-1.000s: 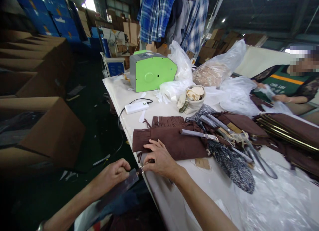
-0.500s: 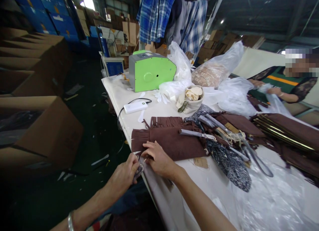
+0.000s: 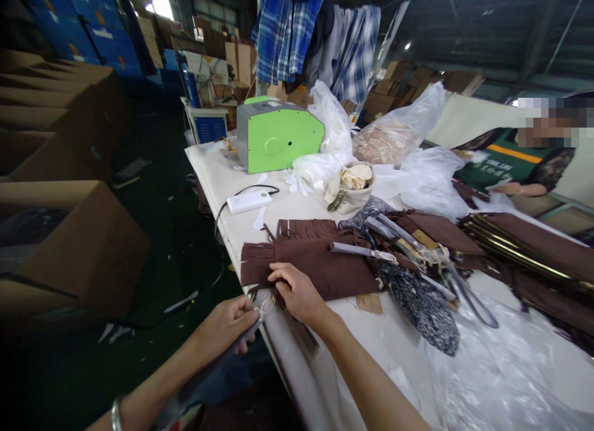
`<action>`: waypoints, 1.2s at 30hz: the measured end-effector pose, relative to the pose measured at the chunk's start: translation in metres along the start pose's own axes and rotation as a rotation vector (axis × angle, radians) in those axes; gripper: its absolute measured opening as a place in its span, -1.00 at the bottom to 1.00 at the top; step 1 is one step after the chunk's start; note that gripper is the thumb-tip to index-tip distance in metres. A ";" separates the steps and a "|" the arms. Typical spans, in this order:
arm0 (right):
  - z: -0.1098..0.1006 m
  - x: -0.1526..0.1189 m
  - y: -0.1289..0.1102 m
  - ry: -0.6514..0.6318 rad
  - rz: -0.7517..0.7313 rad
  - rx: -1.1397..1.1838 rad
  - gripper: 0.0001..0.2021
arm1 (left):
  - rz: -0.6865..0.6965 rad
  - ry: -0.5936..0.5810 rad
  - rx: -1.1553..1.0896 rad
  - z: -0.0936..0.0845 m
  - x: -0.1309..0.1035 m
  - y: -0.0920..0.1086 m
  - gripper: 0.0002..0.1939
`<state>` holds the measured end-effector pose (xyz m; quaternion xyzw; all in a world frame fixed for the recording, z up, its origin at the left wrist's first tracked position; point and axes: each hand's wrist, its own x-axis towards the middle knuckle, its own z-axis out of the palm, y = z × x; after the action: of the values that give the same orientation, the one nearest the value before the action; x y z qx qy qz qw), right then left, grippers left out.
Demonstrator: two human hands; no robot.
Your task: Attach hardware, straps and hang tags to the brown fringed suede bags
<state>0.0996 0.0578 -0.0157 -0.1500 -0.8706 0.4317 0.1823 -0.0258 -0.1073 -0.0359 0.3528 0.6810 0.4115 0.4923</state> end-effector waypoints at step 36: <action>0.013 0.038 -0.036 -0.519 -0.081 -0.243 -0.85 | 0.405 0.319 0.404 -0.023 -0.023 -0.007 -0.78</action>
<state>0.0568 0.0441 0.0130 -0.0204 -0.9387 0.3406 -0.0489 -0.0422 -0.1352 -0.0293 0.5025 0.7335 0.4078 0.2076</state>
